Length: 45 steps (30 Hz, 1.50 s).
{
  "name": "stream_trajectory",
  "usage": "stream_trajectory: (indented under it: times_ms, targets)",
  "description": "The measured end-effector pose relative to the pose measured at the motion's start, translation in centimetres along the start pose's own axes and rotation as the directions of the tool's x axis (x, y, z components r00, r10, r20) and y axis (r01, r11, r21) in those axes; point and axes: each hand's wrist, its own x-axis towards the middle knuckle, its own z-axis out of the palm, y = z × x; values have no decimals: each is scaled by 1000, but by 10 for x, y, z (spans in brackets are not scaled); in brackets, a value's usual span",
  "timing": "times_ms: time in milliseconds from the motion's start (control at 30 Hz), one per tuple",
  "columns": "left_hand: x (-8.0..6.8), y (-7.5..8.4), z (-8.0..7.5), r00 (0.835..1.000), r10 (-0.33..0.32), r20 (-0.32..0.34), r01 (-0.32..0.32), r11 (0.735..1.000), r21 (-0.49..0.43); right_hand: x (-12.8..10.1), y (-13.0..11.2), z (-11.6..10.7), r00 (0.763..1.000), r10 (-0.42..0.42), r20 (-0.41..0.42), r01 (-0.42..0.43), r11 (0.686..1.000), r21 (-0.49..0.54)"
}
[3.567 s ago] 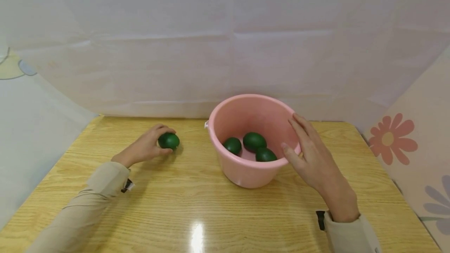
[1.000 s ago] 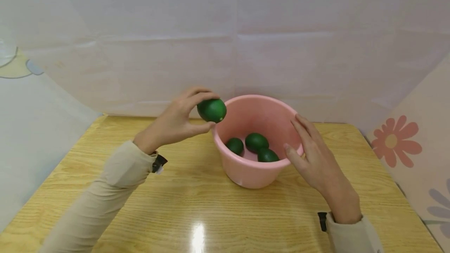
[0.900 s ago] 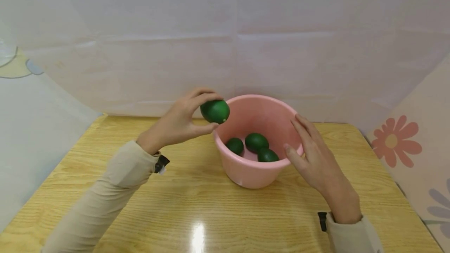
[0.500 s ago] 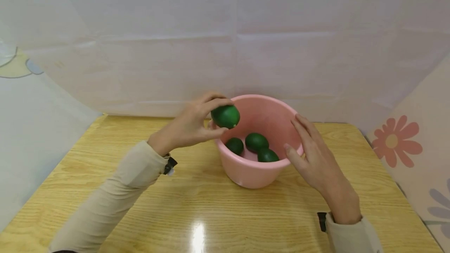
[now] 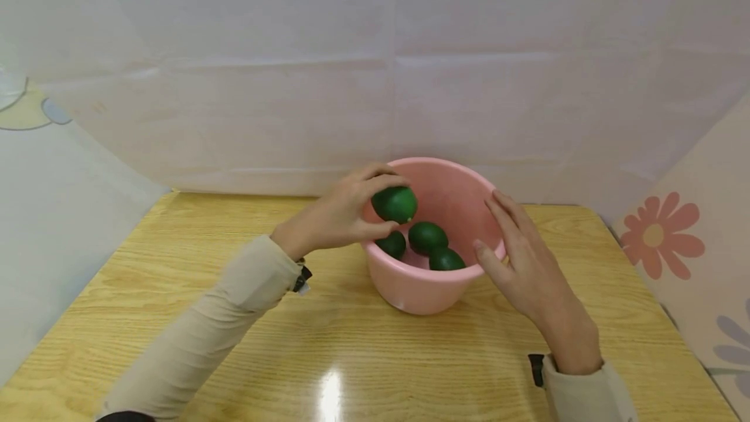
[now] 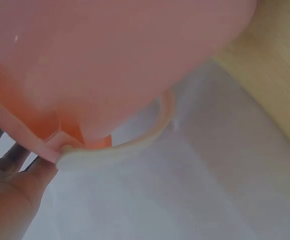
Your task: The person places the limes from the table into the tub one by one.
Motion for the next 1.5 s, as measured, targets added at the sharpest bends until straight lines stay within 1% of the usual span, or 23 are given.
stream_trajectory:
  times_ms: [200, 367, 567, 733, 1067, 1500]
  targets:
    - [4, 0, 4, 999, -16, 30, 16, 1000, 2, 0, -1, 0, 1000, -2, 1, 2, 1000, -3]
    - [11, 3, 5, 998, -23, 64, 24, 1000, -11, 0, -1, -1, 1000, -5, -2, 5, 1000, 4]
    - [19, 6, 8, 995, -10, 101, 12, 1000, -19, -1, -1, -1, 1000, -7, -3, 7, 1000, 6]
    - [22, 7, 11, 991, -12, 133, 16, 999, -31, -1, -1, -2, 1000, -4, -1, 4, 1000, 4]
    - [23, 8, 13, 989, -14, 146, 17, 1000, -23, -1, 0, -3, 1000, -14, -10, 14, 1000, 4]
    - [24, 12, 13, 984, -14, 178, 13, 1000, 9, -2, 1, -4, 1000, -5, -6, 5, 1000, -4]
